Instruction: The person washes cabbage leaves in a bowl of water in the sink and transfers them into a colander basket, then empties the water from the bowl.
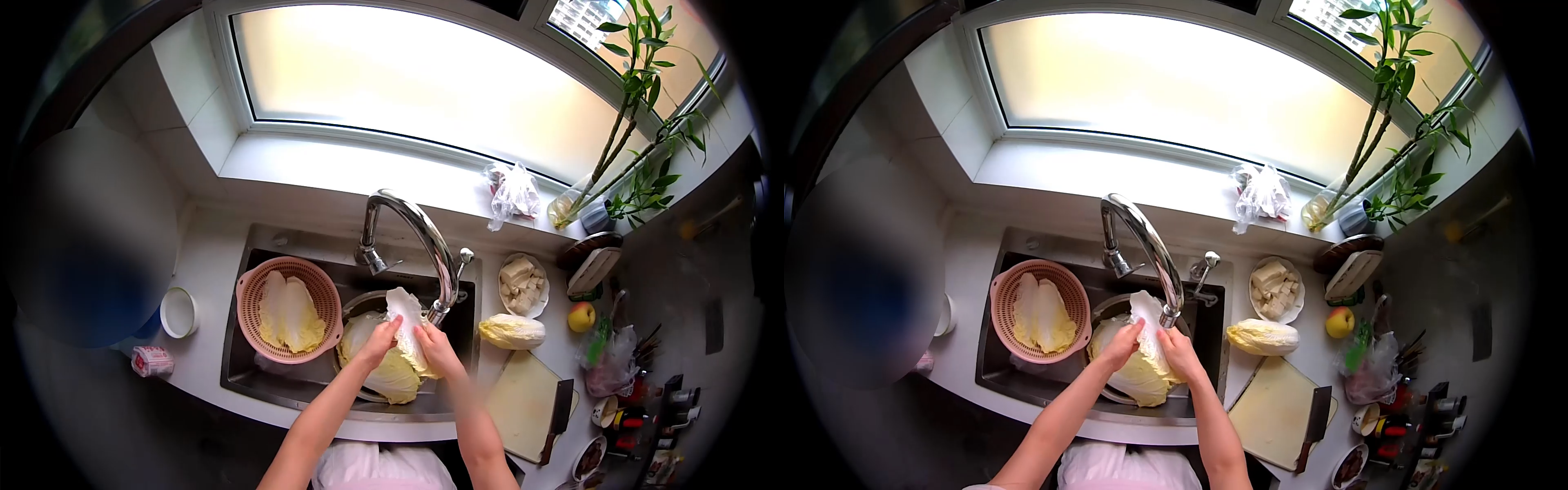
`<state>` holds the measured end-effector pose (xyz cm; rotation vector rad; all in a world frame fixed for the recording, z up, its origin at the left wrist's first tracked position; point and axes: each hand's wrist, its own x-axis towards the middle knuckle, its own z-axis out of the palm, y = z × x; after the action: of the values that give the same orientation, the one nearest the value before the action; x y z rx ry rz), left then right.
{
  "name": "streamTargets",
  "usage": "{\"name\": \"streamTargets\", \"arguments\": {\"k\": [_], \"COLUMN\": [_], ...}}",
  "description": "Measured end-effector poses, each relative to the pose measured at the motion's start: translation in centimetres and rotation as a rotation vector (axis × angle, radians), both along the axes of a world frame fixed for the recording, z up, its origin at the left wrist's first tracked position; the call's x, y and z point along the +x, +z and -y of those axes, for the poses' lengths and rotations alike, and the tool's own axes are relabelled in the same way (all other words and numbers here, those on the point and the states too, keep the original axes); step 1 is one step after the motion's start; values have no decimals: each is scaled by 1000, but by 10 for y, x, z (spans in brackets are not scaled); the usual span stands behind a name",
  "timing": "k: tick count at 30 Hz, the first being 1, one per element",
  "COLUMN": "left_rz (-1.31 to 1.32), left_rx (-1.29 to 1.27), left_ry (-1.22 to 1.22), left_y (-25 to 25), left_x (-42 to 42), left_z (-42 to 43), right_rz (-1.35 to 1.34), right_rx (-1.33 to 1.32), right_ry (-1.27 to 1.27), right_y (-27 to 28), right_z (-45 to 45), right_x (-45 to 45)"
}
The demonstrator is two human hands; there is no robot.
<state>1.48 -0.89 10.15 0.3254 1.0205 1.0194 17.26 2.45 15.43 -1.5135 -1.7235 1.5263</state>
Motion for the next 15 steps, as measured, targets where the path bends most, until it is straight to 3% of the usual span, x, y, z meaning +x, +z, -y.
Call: {"name": "streamTargets", "arguments": {"k": [2, 3, 4, 7, 9, 10, 12, 13, 15], "left_rz": [-257, -324, -369, -628, -819, -953, -1170, -1171, -1656], "left_rx": [148, 63, 87, 26, 66, 125, 8, 4, -232], "left_ry": [190, 257, 349, 422, 507, 551, 416, 415, 367], "left_y": [-6, -7, -25, -43, -52, -47, -21, -18, -14], "left_x": [-1, -12, -24, -90, -141, -164, -199, -203, -207], "left_z": [12, 13, 16, 30, 43, 46, 54, 53, 52], "right_rz": [2, -33, -210, -36, 378, 373, 593, 559, 638], "right_rx": [-15, -58, -6, -180, 242, 241, 292, 374, 385], "right_ry": [53, 82, -1, 69, 133, 138, 212, 181, 207], "right_y": [-23, -46, -91, -92, -114, -111, -93, -104, -116], "right_z": [-1, -4, -1, 0, 17, 24, 41, 49, 62], "right_x": [-19, -26, -35, -66, -90, -102, -125, -134, -140]}}
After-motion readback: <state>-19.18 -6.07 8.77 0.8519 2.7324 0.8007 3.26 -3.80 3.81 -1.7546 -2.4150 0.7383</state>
